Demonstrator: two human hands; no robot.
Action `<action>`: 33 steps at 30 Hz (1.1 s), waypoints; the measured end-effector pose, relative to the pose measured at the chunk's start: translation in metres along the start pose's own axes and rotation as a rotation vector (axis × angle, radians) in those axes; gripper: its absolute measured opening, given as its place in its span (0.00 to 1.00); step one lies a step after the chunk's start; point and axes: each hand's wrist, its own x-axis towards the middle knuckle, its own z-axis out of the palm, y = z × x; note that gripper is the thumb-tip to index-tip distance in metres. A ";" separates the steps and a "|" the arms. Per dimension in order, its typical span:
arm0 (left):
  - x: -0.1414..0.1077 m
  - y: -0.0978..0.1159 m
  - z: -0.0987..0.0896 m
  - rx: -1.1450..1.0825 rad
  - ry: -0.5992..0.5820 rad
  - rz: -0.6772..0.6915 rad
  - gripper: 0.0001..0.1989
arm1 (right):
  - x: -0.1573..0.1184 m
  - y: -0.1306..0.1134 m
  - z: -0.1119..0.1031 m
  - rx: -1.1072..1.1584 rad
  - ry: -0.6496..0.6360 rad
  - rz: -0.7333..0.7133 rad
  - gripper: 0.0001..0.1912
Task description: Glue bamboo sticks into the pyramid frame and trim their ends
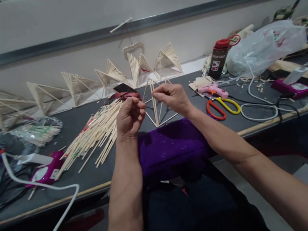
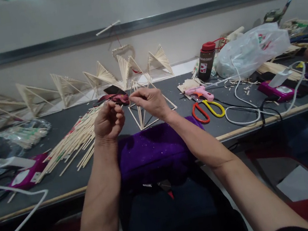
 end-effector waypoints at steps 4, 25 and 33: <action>0.001 -0.006 0.004 0.080 0.008 -0.040 0.12 | -0.006 0.000 0.009 -0.068 -0.049 -0.032 0.12; 0.003 -0.018 0.008 0.145 -0.238 -0.243 0.22 | -0.006 0.015 0.004 -0.663 -0.047 -0.296 0.16; 0.002 -0.020 0.006 0.172 -0.208 -0.192 0.18 | 0.000 0.013 0.002 -0.075 -0.022 0.043 0.11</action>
